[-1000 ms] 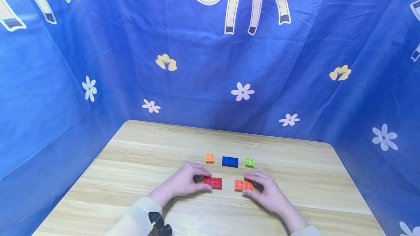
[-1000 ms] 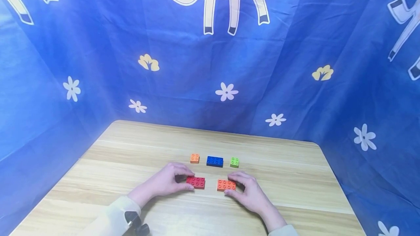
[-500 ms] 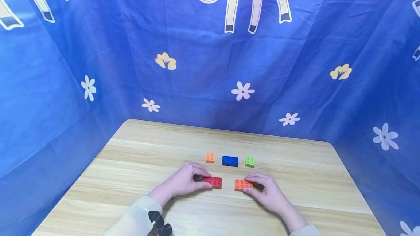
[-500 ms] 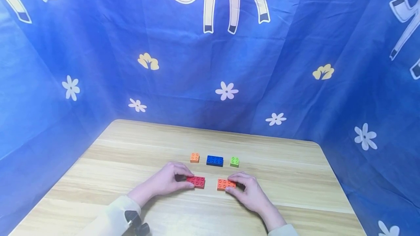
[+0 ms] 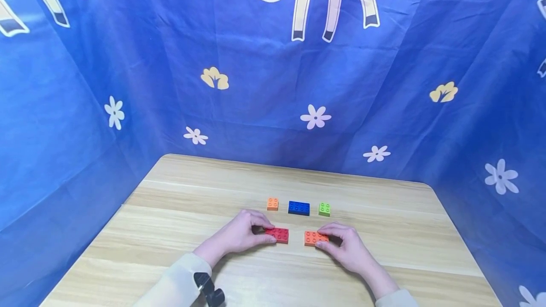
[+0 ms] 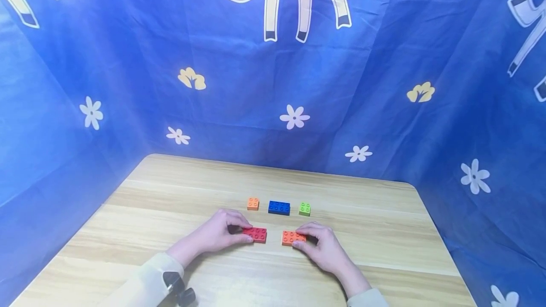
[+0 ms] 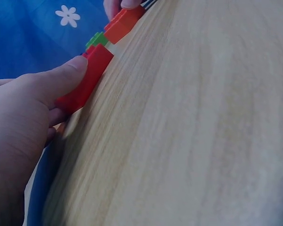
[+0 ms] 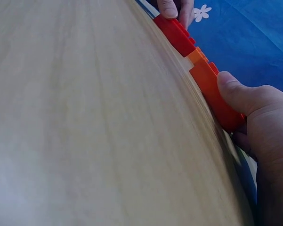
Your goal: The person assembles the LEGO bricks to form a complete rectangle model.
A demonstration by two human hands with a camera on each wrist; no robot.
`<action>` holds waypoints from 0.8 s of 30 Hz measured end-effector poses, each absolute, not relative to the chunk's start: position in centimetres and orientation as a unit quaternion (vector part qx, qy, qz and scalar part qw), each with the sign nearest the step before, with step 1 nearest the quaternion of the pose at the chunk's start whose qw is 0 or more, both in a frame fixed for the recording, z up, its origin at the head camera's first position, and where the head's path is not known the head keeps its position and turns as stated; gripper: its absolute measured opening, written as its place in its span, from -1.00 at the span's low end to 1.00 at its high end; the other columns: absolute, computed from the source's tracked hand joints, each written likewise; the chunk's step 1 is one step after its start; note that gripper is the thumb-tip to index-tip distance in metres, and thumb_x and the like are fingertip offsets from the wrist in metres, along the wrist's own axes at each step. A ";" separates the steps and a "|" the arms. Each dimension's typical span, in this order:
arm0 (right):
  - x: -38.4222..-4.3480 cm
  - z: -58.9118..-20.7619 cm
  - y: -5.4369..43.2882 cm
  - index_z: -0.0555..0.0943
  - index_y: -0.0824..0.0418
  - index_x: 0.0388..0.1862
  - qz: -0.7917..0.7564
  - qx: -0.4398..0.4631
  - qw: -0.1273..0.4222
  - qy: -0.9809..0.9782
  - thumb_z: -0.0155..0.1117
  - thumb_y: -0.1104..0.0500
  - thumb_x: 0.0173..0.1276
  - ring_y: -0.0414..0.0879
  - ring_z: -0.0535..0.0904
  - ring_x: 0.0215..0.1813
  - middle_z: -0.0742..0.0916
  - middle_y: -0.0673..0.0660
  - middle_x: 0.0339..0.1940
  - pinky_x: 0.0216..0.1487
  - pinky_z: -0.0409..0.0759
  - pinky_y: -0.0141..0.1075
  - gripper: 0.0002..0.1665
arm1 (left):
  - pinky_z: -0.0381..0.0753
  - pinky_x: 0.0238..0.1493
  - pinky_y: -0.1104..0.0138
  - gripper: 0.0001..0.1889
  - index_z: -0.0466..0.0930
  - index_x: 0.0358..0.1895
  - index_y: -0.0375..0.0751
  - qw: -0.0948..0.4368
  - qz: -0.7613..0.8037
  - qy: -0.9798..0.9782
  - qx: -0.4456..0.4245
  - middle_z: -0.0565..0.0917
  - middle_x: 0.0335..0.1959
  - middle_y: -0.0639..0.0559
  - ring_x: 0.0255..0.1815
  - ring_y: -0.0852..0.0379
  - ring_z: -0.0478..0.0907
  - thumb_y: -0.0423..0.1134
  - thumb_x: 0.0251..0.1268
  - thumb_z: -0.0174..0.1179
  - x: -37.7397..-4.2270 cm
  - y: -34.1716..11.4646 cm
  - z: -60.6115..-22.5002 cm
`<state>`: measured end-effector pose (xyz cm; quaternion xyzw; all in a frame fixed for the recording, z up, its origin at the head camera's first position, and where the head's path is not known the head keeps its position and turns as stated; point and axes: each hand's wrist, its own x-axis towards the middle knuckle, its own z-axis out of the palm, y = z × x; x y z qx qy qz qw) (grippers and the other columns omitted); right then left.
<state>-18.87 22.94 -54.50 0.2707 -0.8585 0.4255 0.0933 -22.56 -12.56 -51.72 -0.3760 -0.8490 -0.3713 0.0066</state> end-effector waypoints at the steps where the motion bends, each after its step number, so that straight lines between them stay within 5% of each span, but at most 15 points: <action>1: -18.9 -54.5 22.9 0.83 -0.02 0.02 0.426 0.271 0.093 -0.858 0.61 -0.07 0.31 -0.16 0.71 0.09 0.79 -0.22 0.01 0.26 0.62 -0.08 -0.65 | 0.67 0.14 0.19 -0.69 0.86 -0.02 -0.02 0.006 -0.371 -0.849 -0.376 0.77 -0.11 0.29 -0.04 0.29 0.68 0.03 0.27 0.55 -22.6 -12.6 -51.7; 24: -18.3 -54.4 23.1 0.84 -0.02 0.02 0.429 0.258 0.082 -0.862 0.65 -0.01 0.27 -0.16 0.71 0.09 0.79 -0.20 0.01 0.28 0.61 -0.05 -0.65 | 0.68 0.10 0.23 -0.68 0.86 -0.03 -0.08 0.023 -0.380 -0.838 -0.390 0.79 -0.13 0.24 -0.07 0.27 0.69 -0.01 0.24 0.57 -22.3 -12.7 -51.9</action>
